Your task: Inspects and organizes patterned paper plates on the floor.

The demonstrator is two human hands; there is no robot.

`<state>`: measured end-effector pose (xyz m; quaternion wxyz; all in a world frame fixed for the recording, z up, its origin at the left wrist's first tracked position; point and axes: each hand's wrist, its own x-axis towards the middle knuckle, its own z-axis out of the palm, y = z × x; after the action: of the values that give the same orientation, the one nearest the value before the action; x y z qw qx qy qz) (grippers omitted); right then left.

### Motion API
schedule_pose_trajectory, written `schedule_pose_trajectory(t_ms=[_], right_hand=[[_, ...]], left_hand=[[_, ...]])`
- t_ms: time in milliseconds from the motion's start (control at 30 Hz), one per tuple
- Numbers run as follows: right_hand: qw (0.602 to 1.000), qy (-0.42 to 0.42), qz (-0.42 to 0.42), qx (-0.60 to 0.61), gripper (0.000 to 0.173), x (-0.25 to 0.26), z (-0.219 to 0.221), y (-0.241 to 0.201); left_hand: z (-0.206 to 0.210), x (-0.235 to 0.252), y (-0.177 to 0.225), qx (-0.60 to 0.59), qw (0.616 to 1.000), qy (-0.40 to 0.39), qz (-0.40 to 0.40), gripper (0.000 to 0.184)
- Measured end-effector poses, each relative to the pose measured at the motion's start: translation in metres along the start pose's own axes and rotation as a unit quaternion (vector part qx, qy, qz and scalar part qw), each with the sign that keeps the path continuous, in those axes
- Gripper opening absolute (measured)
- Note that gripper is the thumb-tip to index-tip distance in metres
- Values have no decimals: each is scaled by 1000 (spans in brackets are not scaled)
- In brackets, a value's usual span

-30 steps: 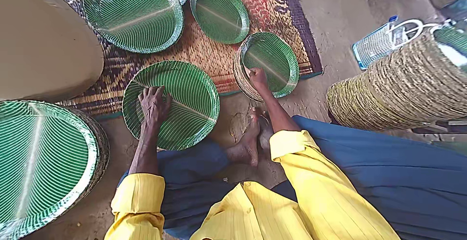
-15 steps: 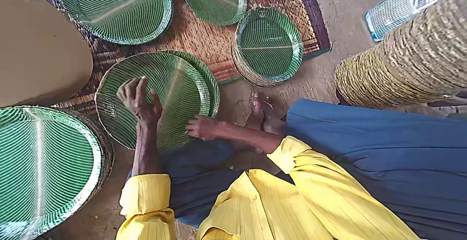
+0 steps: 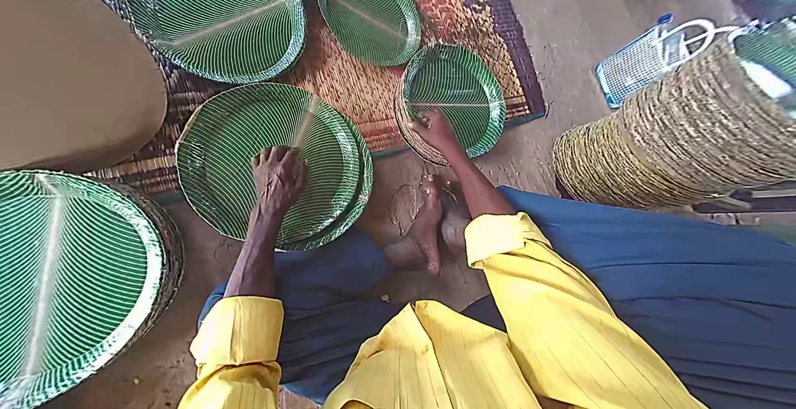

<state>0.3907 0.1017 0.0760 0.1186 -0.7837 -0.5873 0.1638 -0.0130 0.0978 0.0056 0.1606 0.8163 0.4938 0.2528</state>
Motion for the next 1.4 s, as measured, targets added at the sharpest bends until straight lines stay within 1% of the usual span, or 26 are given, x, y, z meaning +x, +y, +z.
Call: schedule_pose_trajectory(t_ms=[100,133,200,233,267,333,367,400,433,467,500,567,600,633,700,767,833,900,967,1067,1133,1233,1300,1400], right_hand=[[1000,0,-6,13,41,-1,7,6],[1000,-2,-5,18,41,-1,8,5],[1000,-10,1,30,41,-1,8,1],[999,-13,5,38,41,-1,6,-1],[999,-15,10,47,42,-1,5,-1],[998,-11,12,66,41,-1,7,3],[997,-10,16,76,42,-1,7,5],[996,-11,26,86,42,0,8,6],[995,-12,37,94,42,0,9,5],[994,-14,47,99,42,-1,8,4],[994,-14,51,99,41,-1,8,4],[994,-20,51,97,39,-1,6,2],[994,-26,51,96,39,0,5,2],[994,-32,53,95,39,0,4,2],[994,-37,55,93,37,1,4,4],[994,-34,55,91,34,0,3,2],[995,-31,49,78,33,-1,4,-2],[997,-31,38,63,36,-1,4,-2],[997,-34,33,55,39,0,4,-2],[997,-33,34,58,37,2,6,1],[997,-31,34,56,37,3,7,0],[997,-27,37,57,35,2,6,2],[998,-29,34,39,33,2,3,1],[999,-45,14,-14,34,-4,-1,-15]], left_hand=[[10,-2,10,-14,999,-34,26,43],[11,-2,12,-25,998,-28,46,40],[5,-3,13,-40,995,31,85,33],[-4,-3,12,-39,993,79,83,31],[-15,-2,8,-28,989,132,62,32],[-34,-2,-8,23,973,228,-31,41],[-41,-3,-17,54,961,256,-90,49],[-46,-2,-26,80,948,266,-154,57],[-50,-2,-31,91,940,252,-211,64],[-52,-2,-33,88,939,215,-253,68],[-52,-1,-33,80,943,167,-275,67],[-44,1,-33,74,952,85,-283,60],[-41,2,-32,72,955,62,-282,58],[-40,2,-31,72,956,57,-280,57],[-45,3,-27,71,955,78,-279,58],[-46,1,-26,72,954,118,-267,56],[-43,0,-28,71,958,162,-228,50],[-37,0,-22,51,969,181,-162,44],[-23,1,-16,28,981,164,-98,42],[-4,2,-10,-2,993,113,-40,40],[1,3,-9,-17,995,95,-24,40],[1,3,-8,-27,993,110,-16,39],[-1,4,-7,-32,992,121,-18,37],[-8,1,-4,-38,992,121,-30,32]])
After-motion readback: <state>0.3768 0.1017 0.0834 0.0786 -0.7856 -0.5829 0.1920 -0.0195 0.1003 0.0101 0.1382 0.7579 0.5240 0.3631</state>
